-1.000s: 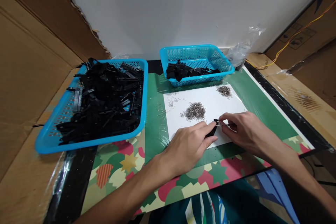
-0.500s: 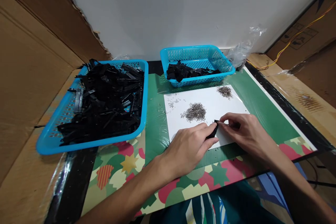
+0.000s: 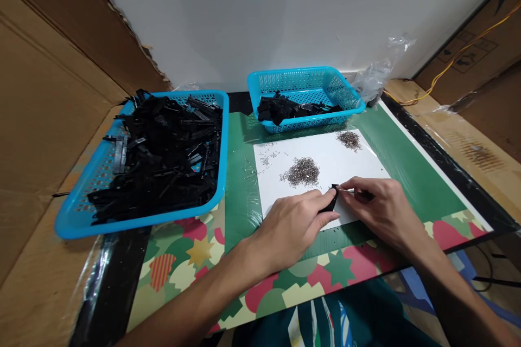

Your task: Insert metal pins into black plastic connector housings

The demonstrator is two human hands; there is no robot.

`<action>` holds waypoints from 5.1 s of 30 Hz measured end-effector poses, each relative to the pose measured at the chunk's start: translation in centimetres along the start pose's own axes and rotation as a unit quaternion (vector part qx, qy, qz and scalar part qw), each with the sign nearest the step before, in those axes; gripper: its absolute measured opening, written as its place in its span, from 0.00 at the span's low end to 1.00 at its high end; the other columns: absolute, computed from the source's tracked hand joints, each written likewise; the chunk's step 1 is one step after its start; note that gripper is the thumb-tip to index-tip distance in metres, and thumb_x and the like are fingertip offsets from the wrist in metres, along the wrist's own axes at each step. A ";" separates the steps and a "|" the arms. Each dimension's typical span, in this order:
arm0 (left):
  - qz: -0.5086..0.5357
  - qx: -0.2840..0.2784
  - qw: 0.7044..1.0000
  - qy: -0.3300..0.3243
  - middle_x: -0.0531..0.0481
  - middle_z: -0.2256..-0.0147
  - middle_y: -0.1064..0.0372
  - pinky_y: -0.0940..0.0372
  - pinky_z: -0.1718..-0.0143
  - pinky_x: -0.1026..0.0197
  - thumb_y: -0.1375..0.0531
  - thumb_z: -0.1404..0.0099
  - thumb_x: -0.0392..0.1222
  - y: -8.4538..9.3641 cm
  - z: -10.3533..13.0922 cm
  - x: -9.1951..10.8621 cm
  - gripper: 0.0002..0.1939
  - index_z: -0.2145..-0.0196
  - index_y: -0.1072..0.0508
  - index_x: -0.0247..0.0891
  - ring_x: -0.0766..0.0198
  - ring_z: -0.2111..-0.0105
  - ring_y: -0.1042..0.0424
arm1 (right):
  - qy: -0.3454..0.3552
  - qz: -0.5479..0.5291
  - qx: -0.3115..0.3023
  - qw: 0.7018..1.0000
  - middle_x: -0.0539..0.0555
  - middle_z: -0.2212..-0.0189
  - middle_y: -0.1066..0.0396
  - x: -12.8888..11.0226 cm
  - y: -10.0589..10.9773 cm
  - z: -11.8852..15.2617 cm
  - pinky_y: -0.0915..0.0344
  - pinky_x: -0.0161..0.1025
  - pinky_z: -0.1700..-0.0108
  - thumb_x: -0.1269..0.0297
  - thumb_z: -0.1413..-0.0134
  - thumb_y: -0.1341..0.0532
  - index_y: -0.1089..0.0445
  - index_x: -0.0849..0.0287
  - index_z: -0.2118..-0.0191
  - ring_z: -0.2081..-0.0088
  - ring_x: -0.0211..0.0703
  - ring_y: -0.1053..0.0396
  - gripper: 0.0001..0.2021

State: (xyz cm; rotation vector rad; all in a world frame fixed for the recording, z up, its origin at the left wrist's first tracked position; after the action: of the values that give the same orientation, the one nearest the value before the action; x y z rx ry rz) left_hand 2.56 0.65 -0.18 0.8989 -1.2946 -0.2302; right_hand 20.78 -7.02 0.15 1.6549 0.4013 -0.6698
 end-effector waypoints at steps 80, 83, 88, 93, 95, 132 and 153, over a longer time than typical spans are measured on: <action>0.277 0.178 0.942 0.068 0.51 0.67 0.28 0.45 0.76 0.65 0.42 0.24 0.52 1.6 0.1 -1.1 0.20 0.42 0.24 0.40 0.68 0.75 0.39 | -0.044 -0.248 -0.026 0.967 0.48 0.80 0.36 1.3 0.6 -1.7 0.44 0.37 0.72 0.47 0.25 0.48 0.41 0.54 0.73 0.77 0.38 0.42 0.24; 0.289 0.249 0.922 0.068 0.53 0.68 0.32 0.48 0.77 0.65 0.42 0.24 0.52 2.5 0.2 -1.4 0.16 0.49 0.23 0.39 0.70 0.76 0.44 | -0.005 -0.126 -0.085 0.988 0.47 0.77 0.38 0.2 0.7 -2.3 0.47 0.37 0.71 0.50 0.26 0.45 0.38 0.56 0.73 0.74 0.38 0.43 0.23; 0.300 0.279 0.909 0.077 0.52 0.66 0.29 0.49 0.77 0.65 0.41 0.24 0.51 2.8 0.3 -1.7 0.14 0.55 0.22 0.39 0.71 0.77 0.44 | 0.025 -0.046 -0.123 0.991 0.45 0.78 0.40 -0.9 -0.6 -3.1 0.51 0.37 0.72 0.56 0.32 0.39 0.24 0.57 0.60 0.75 0.38 0.44 0.11; 0.296 0.271 0.913 0.073 0.49 0.59 0.26 0.44 0.73 0.65 0.41 0.24 0.48 2.3 0.4 -1.5 0.11 0.56 0.23 0.39 0.68 0.71 0.36 | 0.017 -0.036 -0.102 0.994 0.45 0.80 0.41 -1.0 -1.4 -3.2 0.50 0.37 0.72 0.57 0.34 0.37 0.21 0.58 0.62 0.76 0.38 0.44 0.11; 0.293 0.261 0.917 0.067 0.49 0.58 0.26 0.42 0.71 0.64 0.42 0.24 0.47 2.1 0.4 -1.3 0.11 0.56 0.23 0.39 0.67 0.69 0.35 | 0.018 -0.030 -0.104 0.994 0.46 0.80 0.39 -1.0 -1.4 -3.2 0.50 0.37 0.72 0.56 0.33 0.38 0.21 0.58 0.64 0.76 0.38 0.43 0.12; 0.019 0.099 0.994 0.036 0.51 0.57 0.36 0.37 0.58 0.59 0.53 0.18 0.47 1.3 0.8 -0.7 0.14 0.54 0.30 0.42 0.62 0.61 0.29 | 0.064 -0.141 -0.026 0.988 0.46 0.77 0.38 -2.5 -0.7 -0.3 0.48 0.36 0.71 0.60 0.30 0.39 0.23 0.56 0.58 0.75 0.37 0.46 0.09; 0.226 0.176 0.958 0.012 0.49 0.54 0.35 0.38 0.61 0.60 0.51 0.19 0.51 1.3 1.3 -1.5 0.28 0.26 0.53 0.50 0.64 0.65 0.34 | 0.250 -0.078 0.183 0.948 0.42 0.81 0.42 -4.4 -0.4 0.1 0.46 0.33 0.75 0.79 0.45 0.36 0.24 0.58 0.67 0.80 0.31 0.46 0.08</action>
State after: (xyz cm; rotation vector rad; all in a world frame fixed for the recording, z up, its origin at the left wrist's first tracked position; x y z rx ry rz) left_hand 0.53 1.84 -0.43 0.8702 -1.5053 0.3805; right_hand 17.07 -6.56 2.58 2.1689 0.8173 -0.4479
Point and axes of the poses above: each hand's wrist, its own z-axis away from the middle knuckle, its own y-axis out of the back of the hand, x = y × z, the point moved 3 cm from there along -z, towards the middle knuckle
